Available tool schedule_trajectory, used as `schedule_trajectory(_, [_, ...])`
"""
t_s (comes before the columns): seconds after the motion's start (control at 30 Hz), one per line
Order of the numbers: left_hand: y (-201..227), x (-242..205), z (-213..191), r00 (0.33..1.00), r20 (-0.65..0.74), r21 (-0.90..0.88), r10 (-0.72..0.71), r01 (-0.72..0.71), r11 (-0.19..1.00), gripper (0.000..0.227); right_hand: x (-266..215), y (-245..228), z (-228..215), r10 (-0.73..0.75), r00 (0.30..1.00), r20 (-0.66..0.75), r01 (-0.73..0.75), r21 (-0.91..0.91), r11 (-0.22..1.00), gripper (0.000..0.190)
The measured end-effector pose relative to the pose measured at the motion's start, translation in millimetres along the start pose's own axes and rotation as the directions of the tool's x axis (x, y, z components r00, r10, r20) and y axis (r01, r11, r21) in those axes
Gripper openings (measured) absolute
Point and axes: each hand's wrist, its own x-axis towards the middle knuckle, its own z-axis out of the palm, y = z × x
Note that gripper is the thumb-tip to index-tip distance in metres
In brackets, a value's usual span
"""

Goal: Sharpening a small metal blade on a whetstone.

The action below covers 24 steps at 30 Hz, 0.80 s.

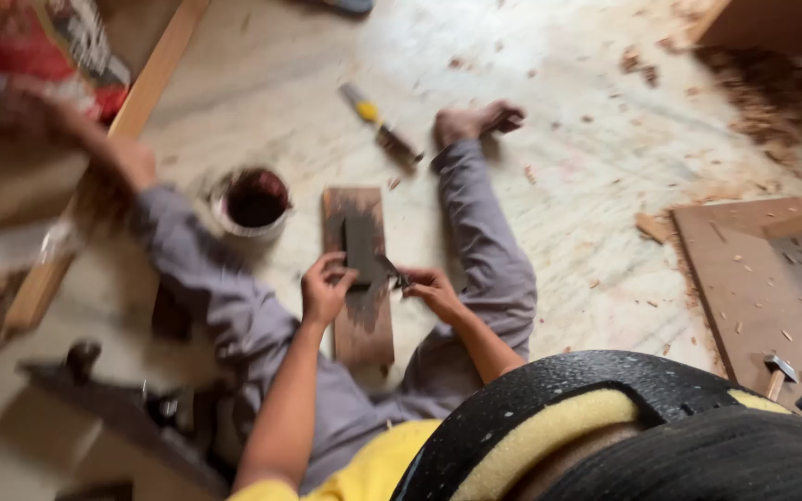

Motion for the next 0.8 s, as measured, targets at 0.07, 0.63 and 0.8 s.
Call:
schedule_trajectory(0.07, [-7.4, -1.4, 3.1, 1.0, -0.015, -0.058, -0.01, 0.009, 0.998, 0.038, -10.1, -20.0, 23.2, -0.135, 0.99, -0.034, 0.116, -0.337, 0.934, 0.048])
schedule_trajectory(0.63, [-3.1, 1.6, -1.8, 0.953, 0.221, -0.355, -0.209, 0.278, 0.892, 0.031, -15.6, -43.6, 70.8, -0.485, 0.839, 0.247, 0.376, -0.907, 0.188, 0.068])
schedule_trajectory(0.8, [-12.2, 2.7, -1.5, 0.947, 0.217, -0.328, -0.235, 0.298, 0.897, 0.028, -16.6, -45.7, 71.9, -0.499, 0.834, 0.234, 0.365, -0.913, 0.182, 0.069])
